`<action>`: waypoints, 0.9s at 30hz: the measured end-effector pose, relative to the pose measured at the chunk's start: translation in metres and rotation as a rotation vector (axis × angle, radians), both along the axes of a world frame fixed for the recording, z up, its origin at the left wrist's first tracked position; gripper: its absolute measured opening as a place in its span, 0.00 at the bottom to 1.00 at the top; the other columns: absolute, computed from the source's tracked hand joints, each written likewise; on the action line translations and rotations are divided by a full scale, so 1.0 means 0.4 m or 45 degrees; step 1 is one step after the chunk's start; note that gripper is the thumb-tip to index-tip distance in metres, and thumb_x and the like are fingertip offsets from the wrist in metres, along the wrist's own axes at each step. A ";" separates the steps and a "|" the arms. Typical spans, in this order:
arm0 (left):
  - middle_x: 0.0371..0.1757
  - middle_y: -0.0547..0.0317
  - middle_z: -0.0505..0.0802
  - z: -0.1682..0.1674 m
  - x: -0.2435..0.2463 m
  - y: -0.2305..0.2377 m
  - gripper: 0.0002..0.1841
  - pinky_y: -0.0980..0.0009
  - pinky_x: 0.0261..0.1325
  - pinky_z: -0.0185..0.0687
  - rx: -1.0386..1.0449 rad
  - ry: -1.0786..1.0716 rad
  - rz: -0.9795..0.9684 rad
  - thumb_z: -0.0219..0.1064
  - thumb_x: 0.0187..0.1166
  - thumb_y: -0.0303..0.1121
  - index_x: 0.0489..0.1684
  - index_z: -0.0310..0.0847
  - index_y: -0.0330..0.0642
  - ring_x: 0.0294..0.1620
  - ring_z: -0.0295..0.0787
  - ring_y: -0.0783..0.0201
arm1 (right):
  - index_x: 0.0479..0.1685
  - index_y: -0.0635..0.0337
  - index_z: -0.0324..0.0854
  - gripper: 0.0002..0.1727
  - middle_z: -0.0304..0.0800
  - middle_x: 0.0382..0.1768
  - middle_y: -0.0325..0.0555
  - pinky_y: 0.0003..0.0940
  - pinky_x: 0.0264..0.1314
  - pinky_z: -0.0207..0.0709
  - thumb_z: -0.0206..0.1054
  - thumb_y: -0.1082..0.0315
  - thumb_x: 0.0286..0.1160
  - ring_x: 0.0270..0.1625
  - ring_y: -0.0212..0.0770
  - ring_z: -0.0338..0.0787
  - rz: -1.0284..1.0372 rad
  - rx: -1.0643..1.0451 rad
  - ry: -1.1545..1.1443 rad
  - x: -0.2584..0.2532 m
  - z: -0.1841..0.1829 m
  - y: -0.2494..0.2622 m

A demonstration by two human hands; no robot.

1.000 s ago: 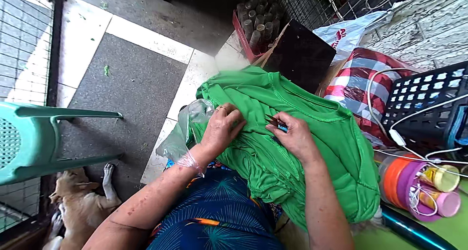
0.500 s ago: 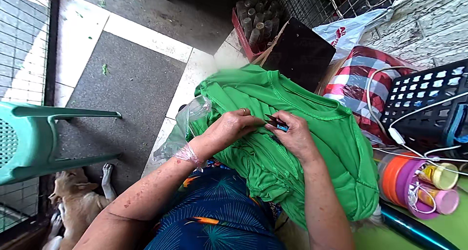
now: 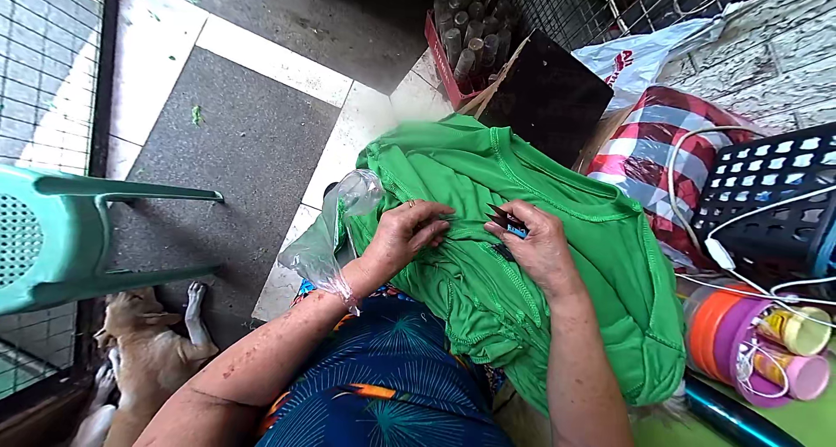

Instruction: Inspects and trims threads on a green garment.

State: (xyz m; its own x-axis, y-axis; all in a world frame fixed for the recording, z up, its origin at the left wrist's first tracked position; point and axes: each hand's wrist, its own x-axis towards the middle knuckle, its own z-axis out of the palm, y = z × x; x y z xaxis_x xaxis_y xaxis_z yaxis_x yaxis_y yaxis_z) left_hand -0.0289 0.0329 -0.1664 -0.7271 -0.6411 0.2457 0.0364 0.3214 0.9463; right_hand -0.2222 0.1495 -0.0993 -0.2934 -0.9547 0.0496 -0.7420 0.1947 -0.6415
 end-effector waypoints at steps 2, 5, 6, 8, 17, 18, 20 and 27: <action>0.34 0.49 0.91 0.009 -0.011 -0.010 0.12 0.77 0.39 0.86 -0.178 -0.026 -0.041 0.68 0.77 0.22 0.55 0.89 0.30 0.30 0.88 0.68 | 0.39 0.68 0.87 0.07 0.88 0.31 0.52 0.37 0.39 0.78 0.76 0.72 0.69 0.33 0.42 0.86 0.007 0.010 0.001 -0.001 -0.001 0.000; 0.34 0.47 0.91 0.024 -0.019 -0.020 0.06 0.74 0.41 0.85 -0.352 -0.100 -0.071 0.70 0.75 0.23 0.42 0.91 0.32 0.31 0.88 0.61 | 0.40 0.69 0.87 0.08 0.89 0.36 0.55 0.37 0.42 0.80 0.77 0.73 0.66 0.37 0.43 0.88 0.002 -0.036 0.023 0.003 0.001 -0.002; 0.34 0.47 0.90 0.026 -0.020 -0.021 0.04 0.74 0.41 0.85 -0.359 -0.112 -0.071 0.70 0.75 0.23 0.39 0.91 0.32 0.32 0.88 0.62 | 0.42 0.71 0.87 0.10 0.89 0.39 0.56 0.34 0.45 0.81 0.78 0.75 0.65 0.40 0.43 0.88 0.001 -0.108 0.030 0.004 0.002 -0.003; 0.35 0.47 0.90 0.023 -0.019 -0.019 0.05 0.75 0.43 0.86 -0.344 -0.108 -0.062 0.69 0.76 0.23 0.38 0.90 0.32 0.33 0.89 0.63 | 0.45 0.74 0.85 0.13 0.88 0.44 0.58 0.23 0.50 0.80 0.77 0.77 0.63 0.45 0.38 0.88 0.043 -0.302 0.013 0.007 0.010 -0.003; 0.38 0.48 0.86 0.025 -0.003 -0.006 0.07 0.71 0.46 0.86 -0.185 -0.165 -0.115 0.61 0.83 0.25 0.40 0.84 0.30 0.37 0.88 0.62 | 0.52 0.59 0.91 0.13 0.94 0.40 0.48 0.51 0.44 0.82 0.73 0.67 0.70 0.42 0.47 0.93 0.252 0.160 0.126 0.017 0.049 0.004; 0.38 0.48 0.86 0.024 -0.002 -0.005 0.08 0.71 0.46 0.86 -0.200 -0.170 -0.118 0.60 0.84 0.25 0.41 0.84 0.31 0.38 0.87 0.61 | 0.52 0.59 0.91 0.13 0.94 0.40 0.49 0.53 0.43 0.81 0.73 0.68 0.69 0.42 0.49 0.93 0.257 0.198 0.163 0.024 0.060 0.001; 0.38 0.48 0.86 0.023 -0.003 -0.003 0.08 0.70 0.47 0.84 -0.236 -0.171 -0.110 0.60 0.84 0.26 0.41 0.84 0.32 0.39 0.86 0.60 | 0.51 0.58 0.92 0.12 0.93 0.38 0.52 0.56 0.42 0.80 0.74 0.70 0.69 0.41 0.53 0.93 0.263 0.261 0.231 0.037 0.075 -0.010; 0.39 0.47 0.85 0.016 -0.003 0.007 0.09 0.71 0.46 0.84 -0.259 -0.161 -0.076 0.59 0.85 0.26 0.41 0.84 0.31 0.39 0.86 0.59 | 0.42 0.59 0.92 0.06 0.89 0.29 0.54 0.54 0.36 0.79 0.72 0.74 0.70 0.36 0.56 0.92 0.305 0.269 0.447 0.072 0.072 -0.029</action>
State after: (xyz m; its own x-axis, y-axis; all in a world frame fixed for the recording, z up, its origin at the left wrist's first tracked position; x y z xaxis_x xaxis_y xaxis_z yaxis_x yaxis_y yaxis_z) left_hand -0.0302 0.0356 -0.1600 -0.7953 -0.5429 0.2697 -0.0539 0.5065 0.8605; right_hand -0.1934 0.1380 -0.0706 -0.0638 -0.9933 -0.0959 -0.9467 0.0907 -0.3090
